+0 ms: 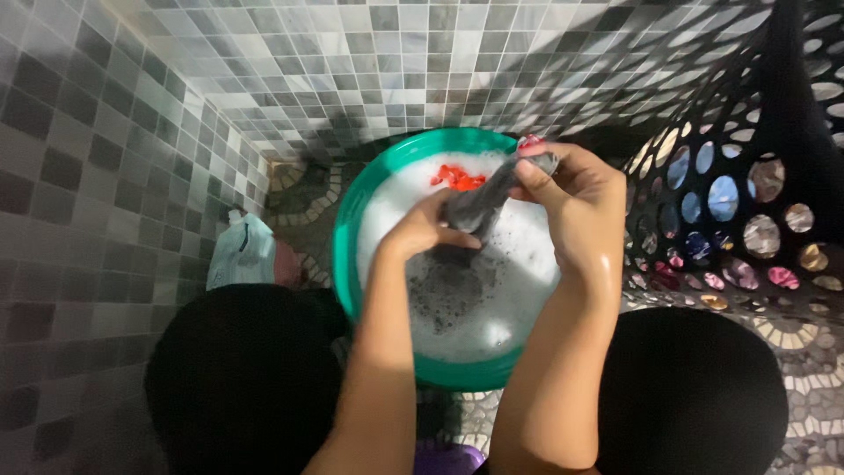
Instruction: The person hand-washes several small garments in a green basin filled with soapy water. They repeatedly submerge, agitate, and wring out items including a red piece, a dark piece, and a white piece, then place them into a black laundry basket beside the basin.
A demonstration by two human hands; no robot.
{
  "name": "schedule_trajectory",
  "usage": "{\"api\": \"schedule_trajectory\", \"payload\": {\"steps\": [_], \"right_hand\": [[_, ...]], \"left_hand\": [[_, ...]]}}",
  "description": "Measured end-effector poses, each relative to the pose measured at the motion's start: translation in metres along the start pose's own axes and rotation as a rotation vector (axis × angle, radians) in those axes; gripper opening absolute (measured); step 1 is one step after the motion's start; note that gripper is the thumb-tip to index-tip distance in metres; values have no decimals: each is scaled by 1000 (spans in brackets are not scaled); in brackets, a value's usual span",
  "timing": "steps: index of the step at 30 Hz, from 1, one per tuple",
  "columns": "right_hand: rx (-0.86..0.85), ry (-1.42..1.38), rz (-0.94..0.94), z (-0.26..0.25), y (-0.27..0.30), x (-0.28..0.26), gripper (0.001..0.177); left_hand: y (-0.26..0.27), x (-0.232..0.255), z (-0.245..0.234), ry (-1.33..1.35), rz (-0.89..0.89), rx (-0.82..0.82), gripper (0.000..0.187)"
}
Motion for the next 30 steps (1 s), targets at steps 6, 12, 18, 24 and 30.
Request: {"api": "schedule_trajectory", "payload": {"steps": [6,12,18,24,30], "right_hand": [[-59,-73,-88,15,13,-30,16],[169,-265,-202,-6,-2,-9,25],[-2,822,164,-43,-13,70,49],[-477,839,471,-15,-10,204,58],[-379,577,302,-20,-18,202,26]], "left_hand": [[-26,-30,40,-10,101,7,73],[-26,-21,31,-112,-38,46,61],[-13,24,24,340,34,173,47],[-3,44,14,598,243,54,49],[6,31,-10,-142,169,161,102]]}}
Point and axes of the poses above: each hand's wrist, its own y-axis away from the middle knuckle, its own z-axis out of the palm, x = y × z, the point moved 4 cm from there along -y, towards the middle knuckle, and after that the axes turned 11 degrees about -x, right-handed, at the moved point
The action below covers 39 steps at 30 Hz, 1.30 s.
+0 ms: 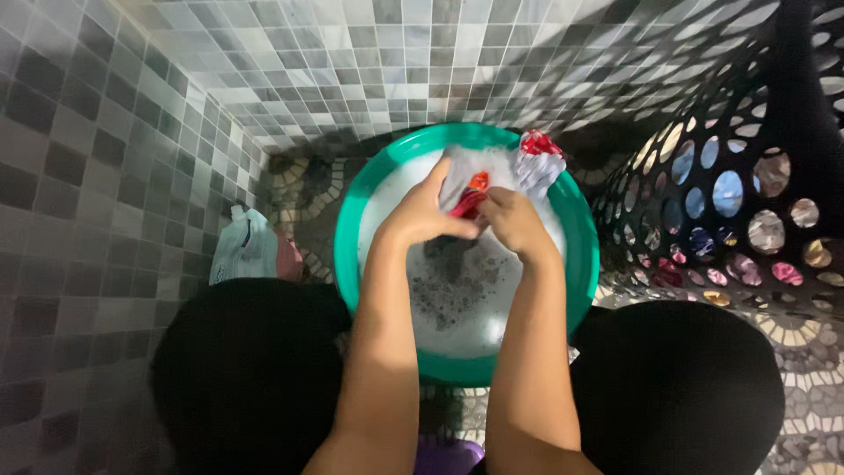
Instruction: The person hand-washes several small garments in a green basin filled with soapy water. They repeatedly submerge, agitate, and wring out items including a red piece, a dark piece, and a white piece, then place them into a black laundry basket beside the basin.
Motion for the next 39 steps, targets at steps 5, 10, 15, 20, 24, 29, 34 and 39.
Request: {"api": "schedule_trajectory", "payload": {"steps": [5,10,15,20,24,29,34,39], "right_hand": [[190,-533,-46,-22,15,-42,20],[329,-815,-15,-59,38,-55,15],[269,-814,-82,-57,43,-69,14],[333,-822,-125,-58,39,-59,16],[406,-571,-17,-65,40,-58,18],[440,-86,-52,-72,54,-77,21],[404,-121,-126,-79,77,-100,22],[447,-224,-97,-71,104,-119,20]], "left_hand": [[1,-64,-2,-523,-500,-127,51],[-6,-50,10,66,-215,-215,35],[-9,-30,39,183,-140,-325,37],[-14,-34,28,15,-31,-28,54],[-10,7,7,281,25,121,24],[-18,80,-13,10,-2,146,33],[-21,148,-33,-309,-87,-11,39],[-11,183,-42,-407,120,-187,45]]}}
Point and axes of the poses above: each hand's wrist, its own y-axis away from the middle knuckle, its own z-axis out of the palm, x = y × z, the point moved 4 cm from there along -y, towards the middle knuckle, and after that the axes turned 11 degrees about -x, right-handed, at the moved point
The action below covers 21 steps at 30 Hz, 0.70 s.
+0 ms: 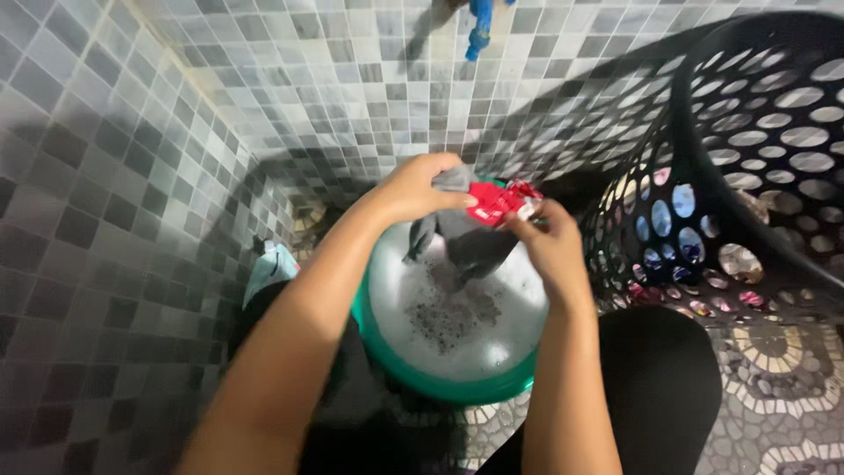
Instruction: The person hand-washes several small garments in a green basin filled with soapy water. They repeatedly submerge, agitate, and wring out items including a red piece, a dark piece, and a white piece, then place them into a black laundry basket beside the basin.
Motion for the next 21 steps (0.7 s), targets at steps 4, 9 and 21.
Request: {"api": "schedule_trajectory", "payload": {"steps": [4,9,21], "right_hand": [[-158,228,-86,20,24,-18,19],[-153,54,-356,35,43,-46,57],[-776,430,174,109,24,52,34]], "left_hand": [[14,-5,3,-43,-108,-43,37],[16,-1,14,59,-144,-205,37],[29,6,5,-57,-146,-258,43]]}}
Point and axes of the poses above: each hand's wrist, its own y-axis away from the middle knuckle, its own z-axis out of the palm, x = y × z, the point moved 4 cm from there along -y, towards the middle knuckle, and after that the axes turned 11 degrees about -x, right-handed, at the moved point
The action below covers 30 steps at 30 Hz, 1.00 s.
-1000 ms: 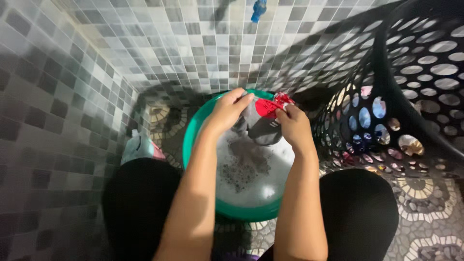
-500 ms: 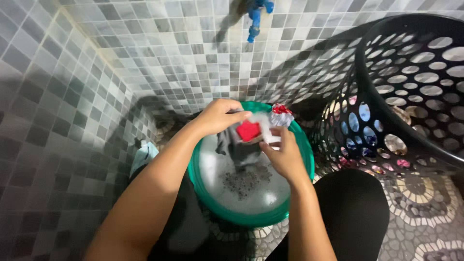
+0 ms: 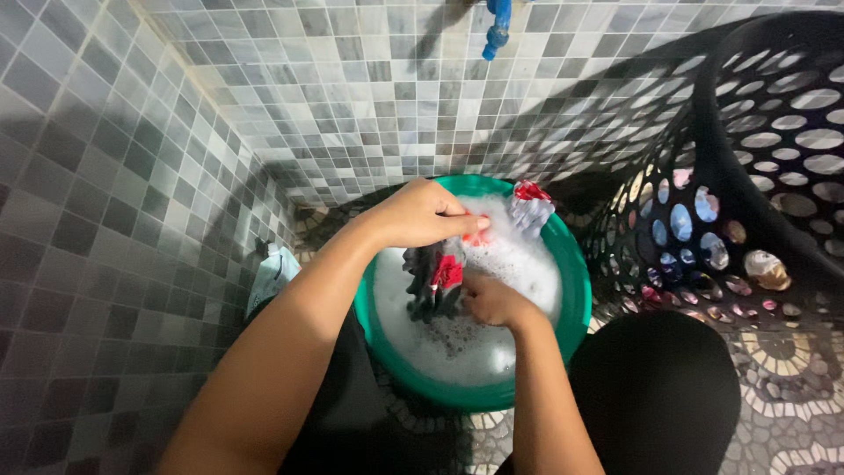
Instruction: The person hand-washes several small garments in a green basin filled with soapy water. They repeatedly submerge, agitate, and wring out items including a red piece, a dark piece, and a white piece, then place them into a black laundry basket beside the basin.
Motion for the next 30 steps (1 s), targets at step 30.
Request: {"api": "schedule_trajectory", "payload": {"steps": [30], "right_hand": [[682,23,106,-78,49,40,33]], "left_hand": [[-30,-87,18,-643,-305,-44,46]]}}
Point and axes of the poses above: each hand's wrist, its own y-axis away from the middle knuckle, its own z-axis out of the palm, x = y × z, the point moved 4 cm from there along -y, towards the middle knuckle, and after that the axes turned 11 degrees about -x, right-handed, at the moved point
